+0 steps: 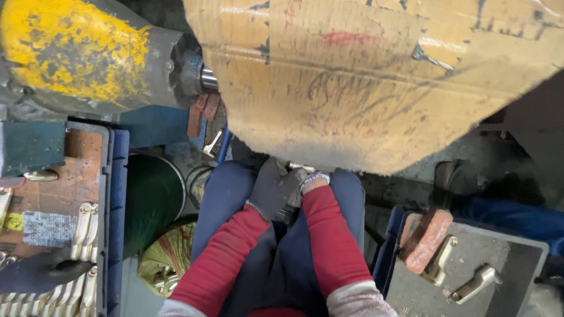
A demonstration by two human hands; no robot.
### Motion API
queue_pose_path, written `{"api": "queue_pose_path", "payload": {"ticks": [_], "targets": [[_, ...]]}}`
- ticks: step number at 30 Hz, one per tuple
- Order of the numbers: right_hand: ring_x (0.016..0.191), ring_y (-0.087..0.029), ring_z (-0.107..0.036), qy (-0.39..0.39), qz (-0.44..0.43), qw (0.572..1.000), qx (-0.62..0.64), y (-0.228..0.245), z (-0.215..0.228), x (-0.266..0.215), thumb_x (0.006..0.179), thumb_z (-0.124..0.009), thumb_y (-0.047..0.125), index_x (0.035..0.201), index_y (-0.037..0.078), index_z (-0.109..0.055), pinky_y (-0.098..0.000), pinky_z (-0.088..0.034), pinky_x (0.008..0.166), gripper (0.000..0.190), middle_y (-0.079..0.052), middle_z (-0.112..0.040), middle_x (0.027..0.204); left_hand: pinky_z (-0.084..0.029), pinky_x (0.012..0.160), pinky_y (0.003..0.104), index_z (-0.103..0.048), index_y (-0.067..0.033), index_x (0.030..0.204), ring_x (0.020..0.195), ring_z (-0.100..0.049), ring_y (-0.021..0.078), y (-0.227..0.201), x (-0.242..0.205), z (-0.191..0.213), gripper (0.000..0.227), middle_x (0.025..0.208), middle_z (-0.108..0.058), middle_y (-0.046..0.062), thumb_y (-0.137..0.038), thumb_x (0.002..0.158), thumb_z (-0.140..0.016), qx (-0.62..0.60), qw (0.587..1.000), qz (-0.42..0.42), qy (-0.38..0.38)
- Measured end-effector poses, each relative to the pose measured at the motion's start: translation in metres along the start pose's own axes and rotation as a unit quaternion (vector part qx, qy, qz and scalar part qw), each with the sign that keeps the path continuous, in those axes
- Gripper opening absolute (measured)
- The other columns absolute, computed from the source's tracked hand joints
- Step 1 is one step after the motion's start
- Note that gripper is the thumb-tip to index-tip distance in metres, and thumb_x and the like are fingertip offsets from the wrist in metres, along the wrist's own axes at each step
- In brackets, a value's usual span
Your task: The person sits on the floor and repeatedly presses small metal parts against a rotating grinding wheel to smooth or shape them. They handle the parts one at a time, rotating them in their gloved hands to work different surfaces.
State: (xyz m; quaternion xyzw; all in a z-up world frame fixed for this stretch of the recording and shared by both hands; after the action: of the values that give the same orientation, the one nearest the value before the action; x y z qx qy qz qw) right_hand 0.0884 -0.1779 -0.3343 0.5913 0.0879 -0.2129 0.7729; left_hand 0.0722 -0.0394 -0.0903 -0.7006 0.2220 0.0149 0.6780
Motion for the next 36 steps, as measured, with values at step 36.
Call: {"api": "queue_pose_path", "payload": {"ticks": [36], "targets": [[0.072,-0.016,-0.061,-0.094,0.280,0.870,0.394,0.335,0.121,-0.314,0.105,-0.056,0.020,0.122,0.000,-0.061,-0.0269,-0.052,0.063,0.027,-0.012,-0.065,0.091,-0.057,0.054,0.028,-0.055,-0.0044,0.126,0.070,-0.065,0.0116,-0.126,-0.208,-0.002,0.054,0.108,-0.065,0.009,-0.001,0.076,-0.073,-0.094,0.965,0.082,0.230]]}}
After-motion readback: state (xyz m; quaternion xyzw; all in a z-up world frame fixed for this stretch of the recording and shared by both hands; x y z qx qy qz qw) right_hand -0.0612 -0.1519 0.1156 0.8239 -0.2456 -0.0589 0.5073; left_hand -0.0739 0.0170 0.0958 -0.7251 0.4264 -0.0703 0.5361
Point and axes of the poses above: each hand's wrist, its own x-axis towards the middle knuckle, its own z-axis out of the back of the hand, y = z × x, the point moved 8 cm from there along x, towards the middle knuckle
